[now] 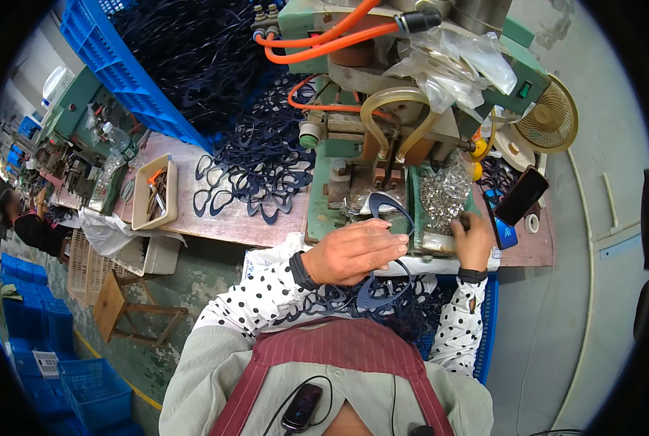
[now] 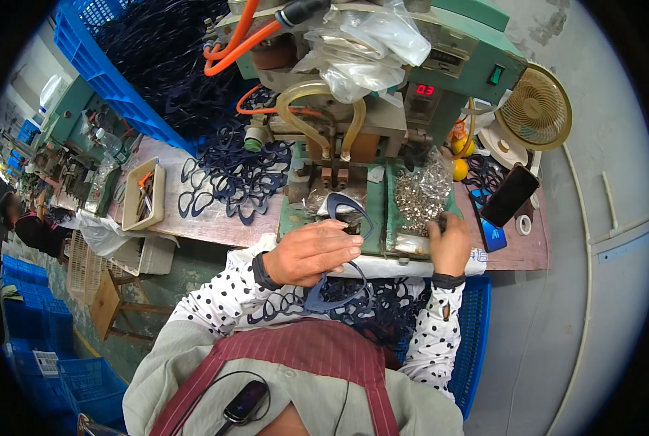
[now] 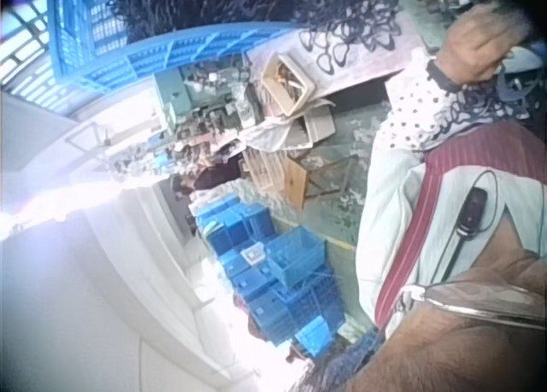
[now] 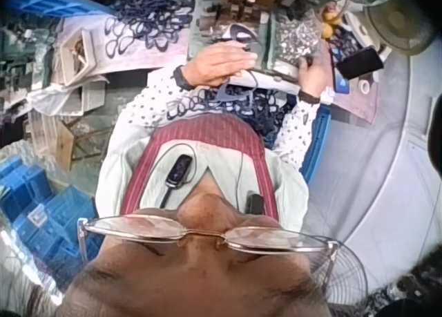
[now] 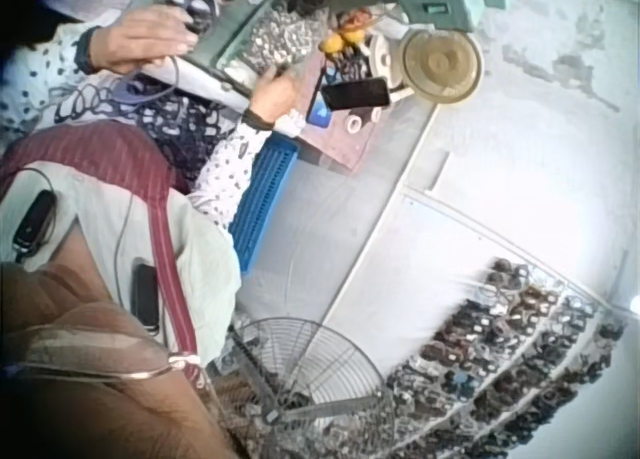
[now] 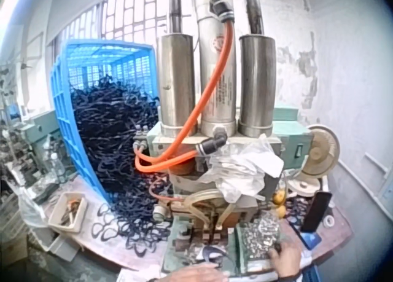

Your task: The person repeatedly picks up dark rubber loops from a pile, places them into a press machine, and removes the processed parts. The finished pieces are set aside on the table while the person continues the cycle with new loops.

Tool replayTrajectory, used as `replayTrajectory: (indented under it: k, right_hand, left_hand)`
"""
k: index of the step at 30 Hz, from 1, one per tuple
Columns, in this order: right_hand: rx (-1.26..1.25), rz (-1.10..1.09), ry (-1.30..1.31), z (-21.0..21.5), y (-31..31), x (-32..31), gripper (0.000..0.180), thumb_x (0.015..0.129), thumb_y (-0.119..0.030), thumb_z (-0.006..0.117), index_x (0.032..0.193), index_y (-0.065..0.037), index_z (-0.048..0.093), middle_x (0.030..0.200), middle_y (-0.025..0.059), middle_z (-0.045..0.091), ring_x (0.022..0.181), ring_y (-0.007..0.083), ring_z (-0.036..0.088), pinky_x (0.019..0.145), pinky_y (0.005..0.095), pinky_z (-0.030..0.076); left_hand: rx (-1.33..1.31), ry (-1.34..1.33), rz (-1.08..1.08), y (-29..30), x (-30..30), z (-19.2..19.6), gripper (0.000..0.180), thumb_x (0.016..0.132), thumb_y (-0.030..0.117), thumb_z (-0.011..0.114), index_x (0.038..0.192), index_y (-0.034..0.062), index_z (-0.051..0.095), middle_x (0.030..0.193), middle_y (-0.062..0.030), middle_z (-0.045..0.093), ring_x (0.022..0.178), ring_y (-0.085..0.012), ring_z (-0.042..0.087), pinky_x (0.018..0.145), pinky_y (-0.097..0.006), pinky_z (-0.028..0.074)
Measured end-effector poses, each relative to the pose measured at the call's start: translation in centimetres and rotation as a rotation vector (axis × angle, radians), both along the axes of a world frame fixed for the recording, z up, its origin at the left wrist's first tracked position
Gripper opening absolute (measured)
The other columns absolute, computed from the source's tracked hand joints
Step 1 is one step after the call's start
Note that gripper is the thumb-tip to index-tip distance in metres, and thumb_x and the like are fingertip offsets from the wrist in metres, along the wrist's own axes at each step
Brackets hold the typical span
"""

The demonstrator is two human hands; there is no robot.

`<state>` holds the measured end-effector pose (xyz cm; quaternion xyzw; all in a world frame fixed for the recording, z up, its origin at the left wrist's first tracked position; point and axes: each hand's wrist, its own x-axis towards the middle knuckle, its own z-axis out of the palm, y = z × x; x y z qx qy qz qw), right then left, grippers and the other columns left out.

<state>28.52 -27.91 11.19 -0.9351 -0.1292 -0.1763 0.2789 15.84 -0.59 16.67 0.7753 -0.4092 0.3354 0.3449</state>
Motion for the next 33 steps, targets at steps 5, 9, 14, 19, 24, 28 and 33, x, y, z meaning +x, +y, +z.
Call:
replayTrajectory:
  k: [5,9,14,19,24,28,33]
  right_hand:
    - [-0.122,-0.067,-0.264,0.8,1.2,-0.6,0.037,0.079,-0.016,0.073,0.11,0.001,0.063,0.101,0.0222,0.063,0.098,0.0403,0.059,0.083,0.0458,0.048]
    - [-0.149,-0.081,-0.095,0.0,-0.6,0.2,0.045,0.083,-0.013,0.068,0.125,-0.002,0.058,0.106,0.0224,0.065,0.095,0.039,0.062,0.083,0.0436,0.049]
    - [-0.223,-0.079,0.006,-0.1,-0.4,-1.3,0.038,0.08,-0.016,0.07,0.112,0.001,0.062,0.102,0.0237,0.066,0.093,0.0387,0.064,0.081,0.0436,0.05]
    - [0.009,0.022,0.122,-2.5,1.8,1.9,0.019,0.081,-0.016,0.07,0.092,0.0,0.067,0.092,0.0198,0.068,0.087,0.0365,0.064,0.074,0.0414,0.05]
    - [0.369,0.002,0.013,-3.8,2.2,2.1,0.011,0.085,-0.013,0.068,0.092,-0.004,0.071,0.083,0.0138,0.069,0.076,0.0274,0.064,0.073,0.0356,0.05]
    - [0.396,-0.073,-0.003,-4.2,2.0,1.7,0.013,0.087,-0.016,0.069,0.095,-0.006,0.072,0.084,0.0128,0.07,0.075,0.0236,0.065,0.07,0.0339,0.05]
    - [0.383,-0.11,-0.099,-4.3,2.1,1.6,0.014,0.086,-0.016,0.07,0.096,-0.005,0.071,0.083,0.0124,0.07,0.074,0.0215,0.066,0.067,0.0328,0.051]
  left_hand:
    - [-0.007,0.004,0.044,-0.3,-0.3,-0.5,0.039,0.083,0.004,0.064,0.121,0.0004,0.061,0.121,-0.0166,0.063,0.108,-0.0292,0.063,0.098,-0.047,0.05]
    - [-0.004,-0.004,0.039,-0.2,-0.4,-0.4,0.039,0.083,0.003,0.064,0.122,0.0008,0.06,0.122,-0.0159,0.063,0.107,-0.0292,0.063,0.098,-0.047,0.049]
    - [-0.072,-0.027,0.03,-0.5,-0.2,-0.7,0.042,0.081,0.004,0.069,0.121,0.0004,0.062,0.119,-0.0165,0.064,0.102,-0.0286,0.065,0.095,-0.047,0.051]
    - [-0.089,-0.031,0.034,-0.5,-0.4,-0.6,0.04,0.081,0.003,0.068,0.12,0.0003,0.063,0.119,-0.0158,0.065,0.103,-0.0282,0.065,0.097,-0.046,0.05]
    - [0.099,-0.083,0.204,-0.1,-1.9,0.0,0.038,0.082,0.004,0.066,0.12,0.005,0.064,0.121,-0.016,0.063,0.106,-0.0276,0.064,0.101,-0.046,0.047]
    - [-0.057,0.042,0.461,3.4,-3.8,-6.1,0.031,0.082,0.007,0.065,0.112,0.0117,0.066,0.107,-0.0074,0.066,0.096,-0.0253,0.063,0.082,-0.042,0.05]
    - [-0.043,0.392,1.316,9.6,-3.2,-9.7,0.017,0.085,0.023,0.067,0.091,0.0072,0.063,0.073,-0.0132,0.066,0.063,-0.0331,0.064,0.054,-0.043,0.049]
